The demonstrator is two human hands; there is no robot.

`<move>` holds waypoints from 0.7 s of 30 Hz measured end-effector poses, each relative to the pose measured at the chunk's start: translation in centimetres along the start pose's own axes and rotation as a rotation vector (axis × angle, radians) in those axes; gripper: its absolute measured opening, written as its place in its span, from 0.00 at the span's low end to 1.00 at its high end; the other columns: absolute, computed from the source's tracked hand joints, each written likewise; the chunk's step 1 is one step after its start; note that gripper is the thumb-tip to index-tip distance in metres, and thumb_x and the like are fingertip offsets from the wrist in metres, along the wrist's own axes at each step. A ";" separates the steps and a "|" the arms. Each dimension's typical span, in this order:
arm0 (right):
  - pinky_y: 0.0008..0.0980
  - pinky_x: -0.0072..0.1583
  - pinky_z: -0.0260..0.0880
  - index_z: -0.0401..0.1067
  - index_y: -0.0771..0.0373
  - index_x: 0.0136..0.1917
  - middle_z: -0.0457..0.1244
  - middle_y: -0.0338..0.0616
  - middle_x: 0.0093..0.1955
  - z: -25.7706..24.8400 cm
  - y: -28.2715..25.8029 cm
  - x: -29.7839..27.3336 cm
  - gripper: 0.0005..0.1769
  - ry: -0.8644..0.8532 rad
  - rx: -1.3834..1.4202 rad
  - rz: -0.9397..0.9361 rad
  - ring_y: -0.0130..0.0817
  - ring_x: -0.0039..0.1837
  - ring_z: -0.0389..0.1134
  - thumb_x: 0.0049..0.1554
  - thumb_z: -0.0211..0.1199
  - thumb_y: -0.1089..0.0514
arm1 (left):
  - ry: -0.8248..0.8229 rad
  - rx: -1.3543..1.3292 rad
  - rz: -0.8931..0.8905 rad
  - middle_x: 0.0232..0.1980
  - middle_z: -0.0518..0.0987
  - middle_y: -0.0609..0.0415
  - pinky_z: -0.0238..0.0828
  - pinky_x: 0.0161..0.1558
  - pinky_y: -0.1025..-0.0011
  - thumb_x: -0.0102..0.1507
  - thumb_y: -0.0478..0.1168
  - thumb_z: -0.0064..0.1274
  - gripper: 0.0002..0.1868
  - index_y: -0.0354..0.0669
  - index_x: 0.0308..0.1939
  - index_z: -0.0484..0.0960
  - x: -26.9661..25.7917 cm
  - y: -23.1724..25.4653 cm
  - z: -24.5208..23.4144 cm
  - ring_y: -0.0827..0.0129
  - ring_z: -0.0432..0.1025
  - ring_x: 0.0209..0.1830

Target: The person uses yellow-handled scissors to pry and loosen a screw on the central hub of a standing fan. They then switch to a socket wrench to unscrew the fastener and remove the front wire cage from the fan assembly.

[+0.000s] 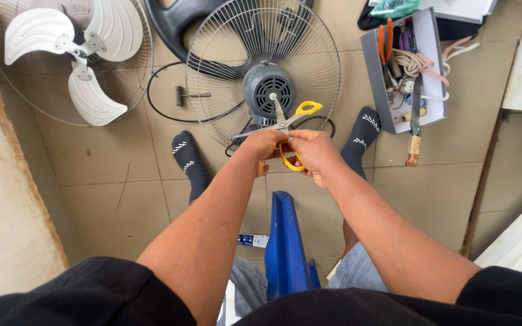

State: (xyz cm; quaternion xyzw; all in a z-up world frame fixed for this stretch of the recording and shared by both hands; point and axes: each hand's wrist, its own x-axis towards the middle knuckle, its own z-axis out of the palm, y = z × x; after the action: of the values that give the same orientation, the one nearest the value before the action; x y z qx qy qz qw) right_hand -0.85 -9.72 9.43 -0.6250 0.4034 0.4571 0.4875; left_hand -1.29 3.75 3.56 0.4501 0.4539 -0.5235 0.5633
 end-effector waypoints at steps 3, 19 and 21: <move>0.29 0.40 0.69 0.76 0.54 0.65 0.66 0.33 0.41 -0.1 0.0 0.2 0.20 0.020 -0.045 0.004 0.20 0.33 0.61 0.60 0.57 0.57 | -0.008 0.035 0.001 0.44 0.82 0.65 0.53 0.56 0.51 0.65 0.48 0.50 0.08 0.56 0.43 0.83 -0.2 0.1 0.0 0.75 0.74 0.51; 0.28 0.40 0.70 0.75 0.55 0.64 0.65 0.33 0.40 -0.3 -0.6 0.4 0.19 -0.003 -0.046 0.020 0.20 0.33 0.61 0.60 0.57 0.57 | -0.031 0.022 -0.022 0.44 0.82 0.66 0.51 0.60 0.48 0.64 0.48 0.51 0.09 0.57 0.45 0.82 0.7 0.5 -0.4 0.76 0.74 0.53; 0.28 0.41 0.72 0.75 0.55 0.64 0.66 0.34 0.41 -0.4 -0.7 0.3 0.19 -0.007 -0.045 0.020 0.20 0.33 0.61 0.60 0.56 0.58 | -0.034 0.039 -0.021 0.45 0.82 0.66 0.51 0.60 0.47 0.64 0.48 0.53 0.09 0.57 0.45 0.83 0.9 0.4 -0.3 0.75 0.73 0.53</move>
State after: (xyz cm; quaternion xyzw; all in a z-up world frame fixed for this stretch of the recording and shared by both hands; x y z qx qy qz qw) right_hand -0.07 -9.95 9.30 -0.6301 0.3977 0.4731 0.4701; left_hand -0.82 3.91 2.62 0.4472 0.4386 -0.5460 0.5563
